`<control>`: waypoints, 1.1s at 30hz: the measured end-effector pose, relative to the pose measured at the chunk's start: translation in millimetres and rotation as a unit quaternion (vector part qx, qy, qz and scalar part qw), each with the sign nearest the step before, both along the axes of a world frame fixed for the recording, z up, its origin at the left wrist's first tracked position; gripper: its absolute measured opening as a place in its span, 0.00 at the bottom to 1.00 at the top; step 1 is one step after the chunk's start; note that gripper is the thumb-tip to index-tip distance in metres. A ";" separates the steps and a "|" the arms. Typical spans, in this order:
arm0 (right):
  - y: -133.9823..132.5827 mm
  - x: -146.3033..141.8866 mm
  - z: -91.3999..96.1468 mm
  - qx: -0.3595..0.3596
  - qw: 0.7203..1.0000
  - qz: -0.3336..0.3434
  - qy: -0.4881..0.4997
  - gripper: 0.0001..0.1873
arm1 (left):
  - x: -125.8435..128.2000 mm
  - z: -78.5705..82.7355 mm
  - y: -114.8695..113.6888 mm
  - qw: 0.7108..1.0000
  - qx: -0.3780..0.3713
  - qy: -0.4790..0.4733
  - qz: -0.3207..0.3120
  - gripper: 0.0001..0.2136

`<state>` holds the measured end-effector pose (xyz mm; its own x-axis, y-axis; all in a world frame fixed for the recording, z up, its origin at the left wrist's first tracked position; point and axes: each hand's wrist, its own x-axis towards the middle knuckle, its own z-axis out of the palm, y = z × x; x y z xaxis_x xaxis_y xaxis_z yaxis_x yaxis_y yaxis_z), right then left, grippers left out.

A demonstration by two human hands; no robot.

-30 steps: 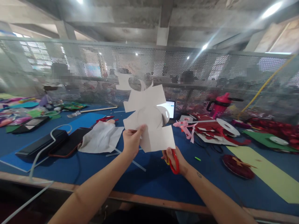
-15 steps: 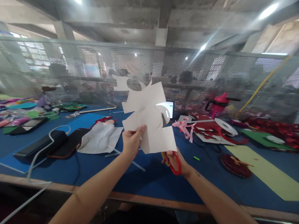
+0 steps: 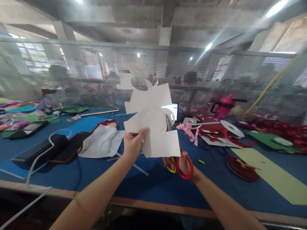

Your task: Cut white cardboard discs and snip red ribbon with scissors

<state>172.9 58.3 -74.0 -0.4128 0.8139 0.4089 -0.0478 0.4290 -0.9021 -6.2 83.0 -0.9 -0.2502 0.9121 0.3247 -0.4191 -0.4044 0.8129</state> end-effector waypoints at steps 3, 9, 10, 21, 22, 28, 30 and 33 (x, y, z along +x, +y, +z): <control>-2.3 -2.9 0.6 -0.040 0.998 -0.021 0.032 0.36 | -0.8 0.2 0.3 1.000 0.005 0.005 -0.006 0.11; -8.0 -9.1 10.2 -0.038 0.997 -0.049 0.045 0.29 | -0.9 0.2 0.3 1.000 0.012 0.011 -0.012 0.08; -7.7 -8.9 11.2 -0.036 0.997 -0.052 0.038 0.29 | -1.1 0.7 0.3 1.000 0.014 0.012 -0.013 0.07; -4.2 2.7 19.5 -0.031 0.997 -0.073 -0.026 0.25 | -10.4 5.0 4.4 0.997 0.054 0.049 -0.001 0.08; -4.0 2.8 20.6 -0.021 0.997 -0.071 -0.027 0.26 | -10.5 4.7 4.6 0.997 0.056 0.058 0.000 0.08; 0.2 0.5 17.2 -0.044 0.996 -0.082 -0.006 0.31 | -9.7 5.4 4.4 0.995 0.062 0.074 -0.010 0.09; 0.1 0.6 17.0 -0.044 0.995 -0.093 -0.020 0.31 | -10.3 5.9 5.0 0.996 0.061 0.070 -0.016 0.09; -3.1 2.3 24.3 -0.026 0.991 -0.113 -0.063 0.31 | -12.1 6.8 7.2 0.995 0.058 0.074 -0.022 0.09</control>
<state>175.1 55.2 -49.7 -0.2624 0.9100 0.3210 0.1586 0.3689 -0.9159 -18.3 90.2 5.9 -0.1523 0.8759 0.4579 -0.3181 -0.4821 0.8163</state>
